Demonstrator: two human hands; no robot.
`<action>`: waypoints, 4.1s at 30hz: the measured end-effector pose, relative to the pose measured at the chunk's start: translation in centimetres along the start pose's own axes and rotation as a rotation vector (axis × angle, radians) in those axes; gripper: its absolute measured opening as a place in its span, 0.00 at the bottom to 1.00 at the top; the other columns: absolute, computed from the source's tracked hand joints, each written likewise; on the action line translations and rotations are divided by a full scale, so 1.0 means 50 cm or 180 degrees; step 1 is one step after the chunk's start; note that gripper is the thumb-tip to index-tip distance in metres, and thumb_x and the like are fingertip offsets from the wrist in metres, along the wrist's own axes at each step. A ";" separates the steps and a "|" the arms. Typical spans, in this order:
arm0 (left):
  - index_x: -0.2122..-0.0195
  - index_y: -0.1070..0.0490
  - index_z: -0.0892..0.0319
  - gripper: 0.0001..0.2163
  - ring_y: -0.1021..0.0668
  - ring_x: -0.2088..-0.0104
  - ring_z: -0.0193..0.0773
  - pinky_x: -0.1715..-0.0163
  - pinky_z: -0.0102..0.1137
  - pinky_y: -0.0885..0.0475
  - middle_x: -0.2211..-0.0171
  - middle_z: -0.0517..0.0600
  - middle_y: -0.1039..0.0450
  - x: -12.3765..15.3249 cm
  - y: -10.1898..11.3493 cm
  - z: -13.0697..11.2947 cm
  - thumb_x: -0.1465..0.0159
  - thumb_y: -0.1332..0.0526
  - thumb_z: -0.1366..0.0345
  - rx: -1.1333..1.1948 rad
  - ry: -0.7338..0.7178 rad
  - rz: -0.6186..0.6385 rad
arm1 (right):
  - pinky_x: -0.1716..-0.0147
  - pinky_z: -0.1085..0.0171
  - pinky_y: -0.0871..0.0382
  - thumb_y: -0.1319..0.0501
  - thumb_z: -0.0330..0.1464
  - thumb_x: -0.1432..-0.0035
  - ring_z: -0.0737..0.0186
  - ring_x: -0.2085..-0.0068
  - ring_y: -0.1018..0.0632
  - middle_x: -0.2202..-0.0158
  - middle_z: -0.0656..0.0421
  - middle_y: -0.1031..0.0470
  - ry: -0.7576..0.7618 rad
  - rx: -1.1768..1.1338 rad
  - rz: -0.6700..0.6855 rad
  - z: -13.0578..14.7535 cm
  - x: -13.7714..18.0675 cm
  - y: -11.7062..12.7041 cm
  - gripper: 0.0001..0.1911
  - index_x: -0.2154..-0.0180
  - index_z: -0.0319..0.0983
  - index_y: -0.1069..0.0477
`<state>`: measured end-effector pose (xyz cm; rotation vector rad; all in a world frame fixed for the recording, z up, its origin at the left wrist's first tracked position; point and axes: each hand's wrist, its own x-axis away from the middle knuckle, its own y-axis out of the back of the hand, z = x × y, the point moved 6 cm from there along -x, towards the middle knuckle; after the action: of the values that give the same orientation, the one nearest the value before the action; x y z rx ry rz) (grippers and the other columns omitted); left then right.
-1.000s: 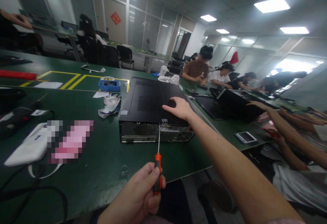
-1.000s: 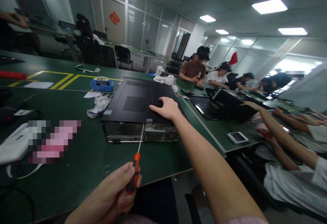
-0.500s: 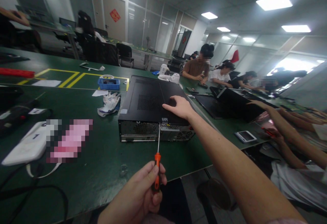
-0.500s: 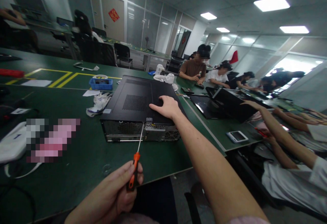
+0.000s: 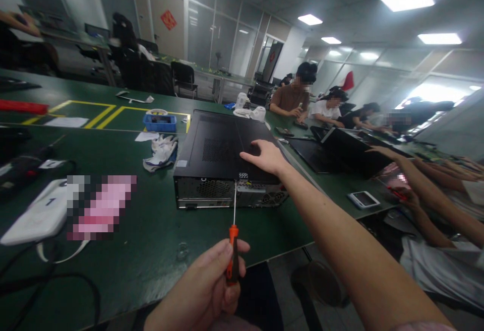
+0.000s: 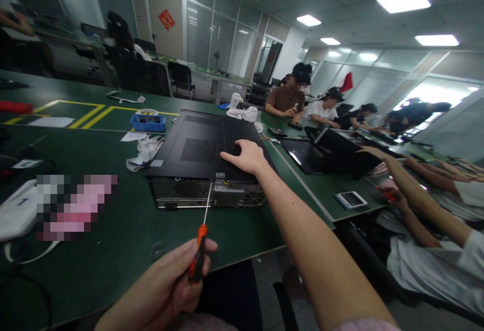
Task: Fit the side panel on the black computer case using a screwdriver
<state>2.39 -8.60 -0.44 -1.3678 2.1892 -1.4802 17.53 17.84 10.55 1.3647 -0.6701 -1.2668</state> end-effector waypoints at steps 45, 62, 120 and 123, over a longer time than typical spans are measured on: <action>0.57 0.32 0.58 0.14 0.34 0.82 0.22 0.79 0.25 0.48 0.66 0.47 0.29 0.004 -0.003 0.001 0.31 0.42 0.52 -0.0092 0.0071 -0.0132 | 0.42 0.44 0.34 0.42 0.64 0.46 0.41 0.41 0.26 0.42 0.49 0.25 -0.0055 -0.0026 0.0051 0.007 0.003 0.006 0.41 0.44 0.42 0.27; 0.54 0.31 0.58 0.18 0.31 0.81 0.26 0.78 0.27 0.43 0.68 0.46 0.29 0.001 -0.008 -0.007 0.35 0.37 0.49 -0.0160 -0.0092 -0.0130 | 0.42 0.43 0.34 0.41 0.64 0.47 0.40 0.42 0.26 0.42 0.49 0.25 -0.0054 -0.0045 0.0049 0.009 0.002 0.008 0.41 0.44 0.41 0.26; 0.61 0.30 0.63 0.09 0.35 0.77 0.24 0.82 0.19 0.47 0.68 0.47 0.32 -0.014 0.009 -0.024 0.30 0.42 0.61 0.0345 -0.0197 -0.0751 | 0.42 0.42 0.33 0.42 0.64 0.47 0.39 0.41 0.26 0.41 0.49 0.25 -0.0027 -0.0043 0.0027 0.009 0.003 0.007 0.42 0.45 0.41 0.26; 0.62 0.31 0.62 0.09 0.35 0.76 0.23 0.82 0.19 0.48 0.66 0.47 0.32 -0.015 0.010 -0.024 0.31 0.39 0.61 0.0295 -0.0231 -0.0703 | 0.41 0.42 0.34 0.43 0.65 0.47 0.39 0.41 0.27 0.41 0.49 0.25 -0.0021 -0.0061 0.0027 0.009 0.003 0.006 0.43 0.44 0.41 0.26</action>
<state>1.82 -7.18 -0.49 -1.6479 1.9527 -1.5545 17.25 17.48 10.85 1.3413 -0.6661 -1.2683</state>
